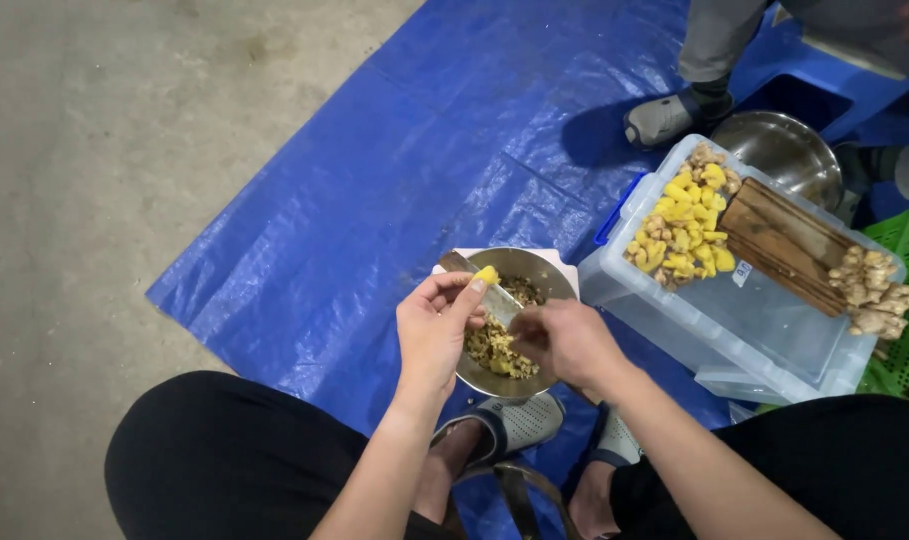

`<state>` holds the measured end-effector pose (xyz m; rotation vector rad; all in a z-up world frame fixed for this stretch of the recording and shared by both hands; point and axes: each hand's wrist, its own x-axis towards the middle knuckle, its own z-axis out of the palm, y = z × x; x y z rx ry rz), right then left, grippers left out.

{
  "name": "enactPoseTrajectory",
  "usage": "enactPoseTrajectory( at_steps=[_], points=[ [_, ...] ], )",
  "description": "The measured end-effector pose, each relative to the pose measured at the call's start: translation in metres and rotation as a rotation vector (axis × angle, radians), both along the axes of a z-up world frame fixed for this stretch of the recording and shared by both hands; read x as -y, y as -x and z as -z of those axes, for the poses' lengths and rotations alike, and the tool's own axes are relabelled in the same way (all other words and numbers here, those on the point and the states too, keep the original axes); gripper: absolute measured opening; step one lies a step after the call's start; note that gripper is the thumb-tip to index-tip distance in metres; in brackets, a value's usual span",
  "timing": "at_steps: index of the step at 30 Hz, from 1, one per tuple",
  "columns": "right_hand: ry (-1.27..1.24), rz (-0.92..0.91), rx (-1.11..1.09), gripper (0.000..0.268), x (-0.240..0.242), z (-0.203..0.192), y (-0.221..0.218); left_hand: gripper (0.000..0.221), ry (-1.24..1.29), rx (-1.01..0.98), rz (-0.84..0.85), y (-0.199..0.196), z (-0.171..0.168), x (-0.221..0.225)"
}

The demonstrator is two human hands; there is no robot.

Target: The person sits on a blue tarp and uses a knife to peel ginger pieces, dropping the peels into a metal bowl. Another person nearby also peels ginger. The peeled ginger is placed into a plastic container.

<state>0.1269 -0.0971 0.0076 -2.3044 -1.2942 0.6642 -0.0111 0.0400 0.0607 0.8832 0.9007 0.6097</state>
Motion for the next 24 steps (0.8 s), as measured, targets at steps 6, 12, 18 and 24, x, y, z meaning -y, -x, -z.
enactPoseTrajectory(
  at_steps=[6, 12, 18, 24],
  points=[
    [-0.062, -0.305, 0.258, 0.016, 0.0, 0.002, 0.01, 0.021, -0.017, -0.006, 0.007, 0.001, 0.0, -0.002],
    [-0.076, -0.364, 0.178, 0.027, 0.004, -0.025, 0.018, 0.022, -0.007, -0.007, 0.017, 0.0, 0.002, -0.001],
    [-0.189, -0.342, 0.047, 0.018, 0.015, -0.026, 0.015, 0.023, 0.16, 0.055, 0.107, -0.003, 0.003, 0.01],
    [-0.406, -0.354, -0.052, 0.026, 0.024, -0.024, 0.011, 0.021, 0.218, 0.079, 0.153, -0.003, -0.009, 0.007]
  ],
)
